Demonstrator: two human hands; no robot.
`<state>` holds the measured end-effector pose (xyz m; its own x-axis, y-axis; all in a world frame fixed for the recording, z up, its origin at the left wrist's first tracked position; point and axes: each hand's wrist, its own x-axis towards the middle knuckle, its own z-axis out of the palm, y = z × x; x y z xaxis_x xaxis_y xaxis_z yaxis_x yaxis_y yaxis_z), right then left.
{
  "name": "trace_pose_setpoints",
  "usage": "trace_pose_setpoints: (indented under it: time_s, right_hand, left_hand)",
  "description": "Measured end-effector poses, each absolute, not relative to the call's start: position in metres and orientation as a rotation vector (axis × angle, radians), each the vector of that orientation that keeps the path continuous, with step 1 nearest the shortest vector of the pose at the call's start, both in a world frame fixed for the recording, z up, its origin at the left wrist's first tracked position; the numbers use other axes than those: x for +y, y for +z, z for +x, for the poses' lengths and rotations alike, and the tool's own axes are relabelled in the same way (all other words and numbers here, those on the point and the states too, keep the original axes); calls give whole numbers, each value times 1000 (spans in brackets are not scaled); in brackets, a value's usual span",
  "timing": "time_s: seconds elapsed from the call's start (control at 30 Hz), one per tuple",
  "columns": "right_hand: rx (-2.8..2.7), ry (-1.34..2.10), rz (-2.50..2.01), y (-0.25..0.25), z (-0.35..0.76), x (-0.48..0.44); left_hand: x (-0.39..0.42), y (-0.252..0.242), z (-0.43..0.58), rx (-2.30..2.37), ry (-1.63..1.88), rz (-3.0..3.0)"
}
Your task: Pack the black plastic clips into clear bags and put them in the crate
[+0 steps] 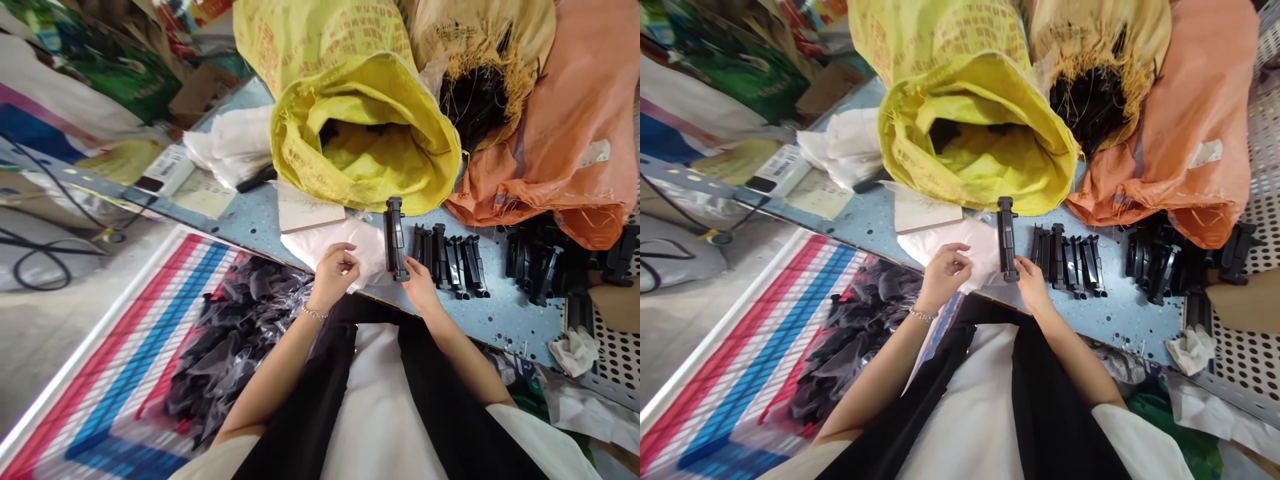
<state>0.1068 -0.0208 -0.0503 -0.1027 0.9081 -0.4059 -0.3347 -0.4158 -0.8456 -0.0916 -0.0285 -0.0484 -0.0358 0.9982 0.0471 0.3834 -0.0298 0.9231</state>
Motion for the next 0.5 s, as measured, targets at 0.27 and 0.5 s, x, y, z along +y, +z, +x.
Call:
trace_pose_setpoints:
  time_s: [0.27,0.5]
  right_hand:
    - [-773,1589,-1304,-50,114,-33]
    - [-877,1594,-1233,-34,108,-37]
  left_hand:
    - [-21,-44,-93,1460,872,1977]
    - [-14,-48,-75,1377,918,1730]
